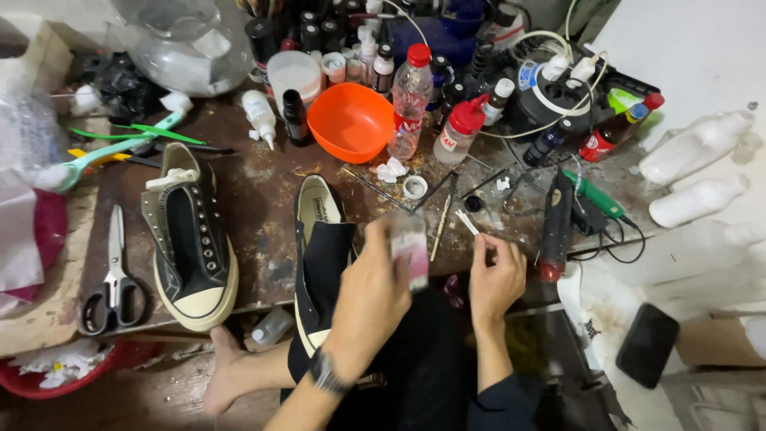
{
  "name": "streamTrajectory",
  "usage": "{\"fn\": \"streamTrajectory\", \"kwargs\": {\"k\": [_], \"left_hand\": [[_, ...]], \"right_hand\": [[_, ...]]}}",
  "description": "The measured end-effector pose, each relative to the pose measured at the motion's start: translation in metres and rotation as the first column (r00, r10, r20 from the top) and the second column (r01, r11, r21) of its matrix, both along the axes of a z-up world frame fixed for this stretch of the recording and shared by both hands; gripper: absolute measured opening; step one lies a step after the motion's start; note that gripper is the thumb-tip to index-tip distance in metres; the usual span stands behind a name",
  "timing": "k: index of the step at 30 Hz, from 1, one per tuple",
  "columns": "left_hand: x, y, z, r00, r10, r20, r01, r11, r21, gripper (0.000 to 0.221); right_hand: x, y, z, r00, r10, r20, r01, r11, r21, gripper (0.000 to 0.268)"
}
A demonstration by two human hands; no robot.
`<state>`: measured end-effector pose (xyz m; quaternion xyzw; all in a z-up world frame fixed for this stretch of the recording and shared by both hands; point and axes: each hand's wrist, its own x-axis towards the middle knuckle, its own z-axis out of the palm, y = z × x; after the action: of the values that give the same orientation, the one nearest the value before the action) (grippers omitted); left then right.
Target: Cleaning and detailing sneakers at a workbench using a cloth and cotton swabs.
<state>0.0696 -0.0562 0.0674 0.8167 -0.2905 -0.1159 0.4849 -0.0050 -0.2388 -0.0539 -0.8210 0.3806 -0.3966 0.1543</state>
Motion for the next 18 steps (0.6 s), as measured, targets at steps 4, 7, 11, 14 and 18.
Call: {"fn": "streamTrajectory", "kwargs": {"k": [4, 7, 11, 14, 18], "left_hand": [[0.020, -0.043, -0.029, 0.980, -0.030, 0.195, -0.012, 0.978, 0.209, 0.056], [0.033, -0.067, -0.061, 0.952, -0.048, 0.303, -0.068, 0.929, 0.364, 0.050], [0.043, -0.079, -0.082, 0.911, -0.075, 0.406, -0.113, 0.900, 0.420, 0.079], [0.020, -0.035, -0.011, 0.846, 0.017, 0.534, -0.103, 0.986, 0.133, 0.072], [0.002, 0.029, 0.017, 0.889, 0.186, 0.419, -0.102, 0.971, -0.216, 0.035]], "right_hand": [[0.006, -0.001, -0.011, 0.991, -0.132, -0.011, 0.130, 0.985, -0.116, 0.010], [0.004, -0.002, -0.012, 0.990, -0.140, -0.010, 0.138, 0.986, -0.095, 0.011], [0.005, -0.005, -0.013, 0.989, -0.148, 0.016, 0.149, 0.984, -0.099, 0.014], [0.002, -0.011, -0.017, 0.989, -0.148, 0.021, 0.149, 0.986, -0.073, 0.014], [0.005, -0.011, -0.007, 0.986, -0.139, 0.092, 0.144, 0.988, -0.051, 0.012]]}}
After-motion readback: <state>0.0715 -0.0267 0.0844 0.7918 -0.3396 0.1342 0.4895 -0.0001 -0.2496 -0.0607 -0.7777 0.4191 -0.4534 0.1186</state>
